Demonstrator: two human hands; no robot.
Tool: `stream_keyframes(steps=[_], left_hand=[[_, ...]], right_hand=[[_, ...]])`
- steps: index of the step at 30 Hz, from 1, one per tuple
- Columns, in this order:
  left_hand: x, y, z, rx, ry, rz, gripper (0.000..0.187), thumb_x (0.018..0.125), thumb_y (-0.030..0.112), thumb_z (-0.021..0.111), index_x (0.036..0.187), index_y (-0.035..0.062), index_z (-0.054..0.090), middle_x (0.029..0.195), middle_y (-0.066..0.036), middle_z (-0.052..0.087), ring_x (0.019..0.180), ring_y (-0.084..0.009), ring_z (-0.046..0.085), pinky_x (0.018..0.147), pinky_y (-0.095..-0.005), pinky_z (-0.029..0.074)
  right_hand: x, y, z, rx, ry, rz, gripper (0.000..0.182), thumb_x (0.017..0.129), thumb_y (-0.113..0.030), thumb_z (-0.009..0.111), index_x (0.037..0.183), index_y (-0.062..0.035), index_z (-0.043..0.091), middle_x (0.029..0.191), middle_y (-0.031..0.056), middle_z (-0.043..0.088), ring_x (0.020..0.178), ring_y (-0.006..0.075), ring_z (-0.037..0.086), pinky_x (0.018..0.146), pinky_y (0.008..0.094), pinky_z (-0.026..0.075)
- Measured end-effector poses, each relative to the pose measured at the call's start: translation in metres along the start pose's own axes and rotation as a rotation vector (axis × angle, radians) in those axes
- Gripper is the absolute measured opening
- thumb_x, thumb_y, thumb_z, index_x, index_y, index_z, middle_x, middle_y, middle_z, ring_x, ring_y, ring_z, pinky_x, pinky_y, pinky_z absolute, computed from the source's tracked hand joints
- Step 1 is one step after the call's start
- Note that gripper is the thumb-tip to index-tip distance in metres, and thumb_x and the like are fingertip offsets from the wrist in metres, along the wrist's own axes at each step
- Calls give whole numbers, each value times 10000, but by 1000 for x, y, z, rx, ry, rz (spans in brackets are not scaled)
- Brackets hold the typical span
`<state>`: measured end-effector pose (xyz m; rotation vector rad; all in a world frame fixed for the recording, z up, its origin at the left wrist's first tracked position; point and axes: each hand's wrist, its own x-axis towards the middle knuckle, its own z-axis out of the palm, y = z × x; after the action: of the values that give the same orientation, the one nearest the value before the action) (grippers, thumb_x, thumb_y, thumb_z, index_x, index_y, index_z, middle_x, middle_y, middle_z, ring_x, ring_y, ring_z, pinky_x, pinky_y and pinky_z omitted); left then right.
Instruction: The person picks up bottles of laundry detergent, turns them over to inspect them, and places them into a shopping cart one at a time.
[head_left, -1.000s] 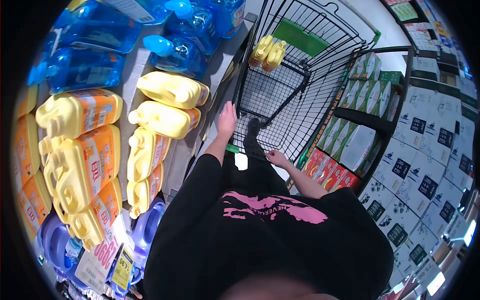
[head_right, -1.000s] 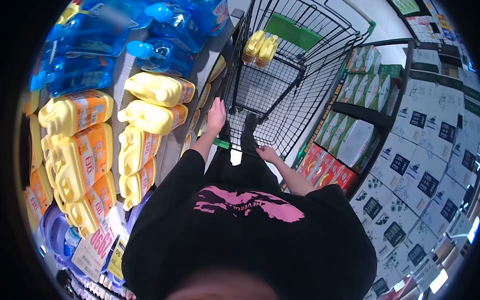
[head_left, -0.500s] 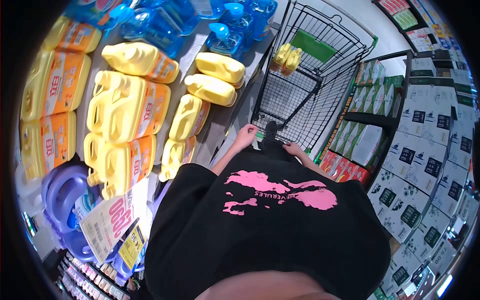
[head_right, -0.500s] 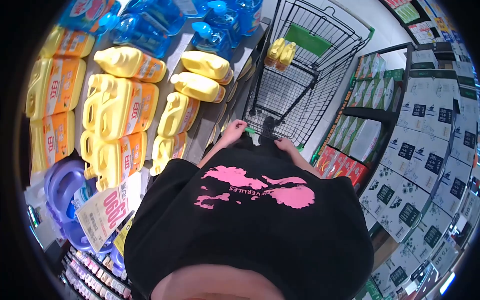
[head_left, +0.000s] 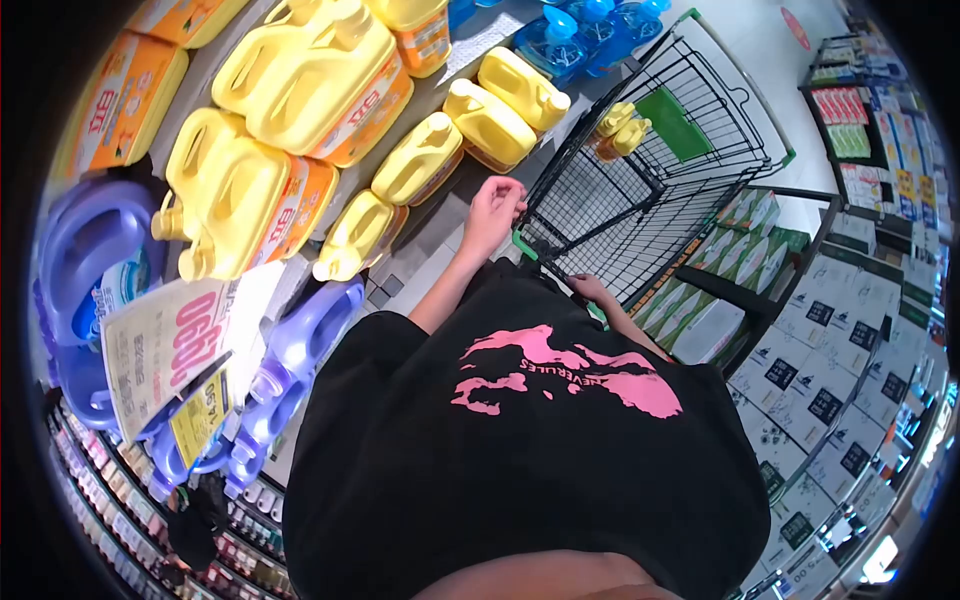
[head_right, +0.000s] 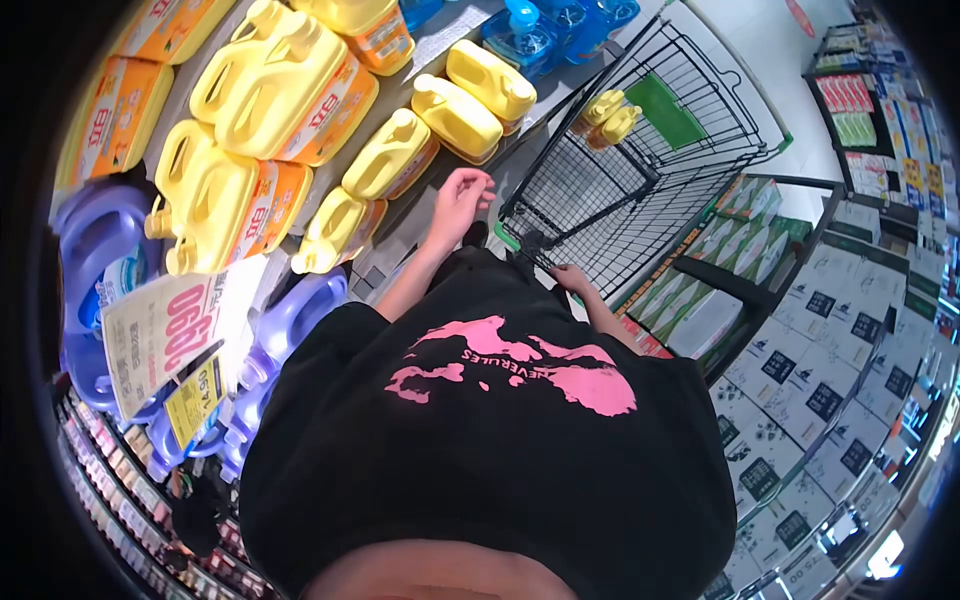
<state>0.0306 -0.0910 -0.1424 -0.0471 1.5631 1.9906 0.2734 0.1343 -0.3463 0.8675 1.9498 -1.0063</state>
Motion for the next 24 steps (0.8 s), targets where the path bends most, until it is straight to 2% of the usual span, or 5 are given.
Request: stream_keyframes(steps=[7, 11, 13, 22, 24], left_hand=[[0, 53, 29, -132, 220, 215, 382, 901, 107, 556, 1205, -8, 354, 1134, -140, 447, 738, -193, 642, 581, -267, 515], [4, 74, 39, -167, 237, 163, 392, 921, 173, 528, 1217, -11, 349, 1256, -177, 409, 797, -240, 662, 604, -278, 519], [9, 79, 41, -165, 234, 142, 389, 924, 192, 511, 1217, -9, 351, 1247, -183, 454, 825, -267, 668, 614, -286, 524], [46, 86, 30, -375, 55, -40, 373, 971, 339, 414, 1152, 14, 392, 1103, -187, 607, 743, -278, 671, 566, -292, 541], [53, 86, 29, -370, 103, -110, 449, 975, 427, 353, 1124, 10, 430, 1062, -197, 636, 675, -244, 664, 502, -266, 509]], right_hand=[[11, -12, -6, 338, -79, -39, 368, 888, -318, 558, 1130, -52, 637, 833, 0, 619, 721, 78, 536, 620, 236, 434], [4, -12, -6, 185, -58, -108, 372, 882, -319, 566, 1120, -42, 637, 847, 4, 626, 727, 83, 539, 639, 240, 440], [-4, -9, -6, 188, -61, -104, 440, 859, -358, 563, 1141, -29, 638, 1037, 94, 681, 965, 185, 621, 845, 308, 476], [-8, 10, 4, 708, -42, 1, 277, 872, -224, 583, 1011, 6, 654, 853, 32, 645, 769, 106, 573, 677, 244, 456], [-8, 11, 6, 630, -19, -31, 291, 908, -248, 568, 1070, -14, 632, 774, -26, 607, 549, 40, 448, 464, 194, 321]])
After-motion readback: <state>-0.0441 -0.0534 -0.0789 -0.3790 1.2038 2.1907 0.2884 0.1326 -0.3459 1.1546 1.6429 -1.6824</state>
